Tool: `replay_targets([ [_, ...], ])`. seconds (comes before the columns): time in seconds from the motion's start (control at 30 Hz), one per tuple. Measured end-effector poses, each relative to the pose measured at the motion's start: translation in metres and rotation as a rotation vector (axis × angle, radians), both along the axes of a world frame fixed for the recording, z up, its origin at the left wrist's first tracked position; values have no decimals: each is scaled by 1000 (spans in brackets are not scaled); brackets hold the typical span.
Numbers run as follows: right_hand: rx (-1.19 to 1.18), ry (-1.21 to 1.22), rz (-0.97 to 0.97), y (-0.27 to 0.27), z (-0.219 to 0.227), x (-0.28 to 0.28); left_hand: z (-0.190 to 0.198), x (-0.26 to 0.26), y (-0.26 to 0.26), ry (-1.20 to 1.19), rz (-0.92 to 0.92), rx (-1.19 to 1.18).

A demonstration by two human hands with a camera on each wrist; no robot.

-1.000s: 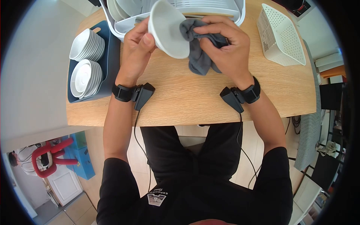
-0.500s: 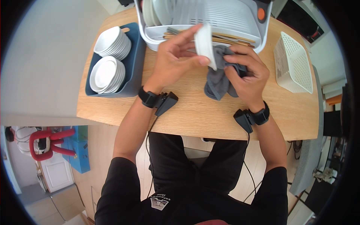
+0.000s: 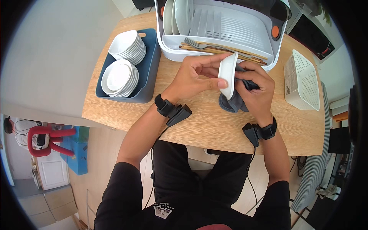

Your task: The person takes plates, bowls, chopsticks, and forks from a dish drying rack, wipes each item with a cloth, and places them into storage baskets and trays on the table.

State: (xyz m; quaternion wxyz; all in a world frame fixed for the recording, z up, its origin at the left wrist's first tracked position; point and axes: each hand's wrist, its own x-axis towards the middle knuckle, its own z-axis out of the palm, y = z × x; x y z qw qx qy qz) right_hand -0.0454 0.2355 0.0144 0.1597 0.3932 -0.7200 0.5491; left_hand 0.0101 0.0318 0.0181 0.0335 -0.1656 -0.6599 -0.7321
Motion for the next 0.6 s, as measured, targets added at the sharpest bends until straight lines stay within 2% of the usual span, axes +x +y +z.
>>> replay_targets([
  [0.13, 54, -76, 74, 2, 1, -1, -6, -3, -2, 69, 30, -50],
  [0.4, -75, -101, 239, 2, -2, -3, -1, -4, -5, 49, -10, -31],
  [0.6, -118, -114, 100, 1, -3, -3, 3, 0, 1, 31, 19, -136],
])
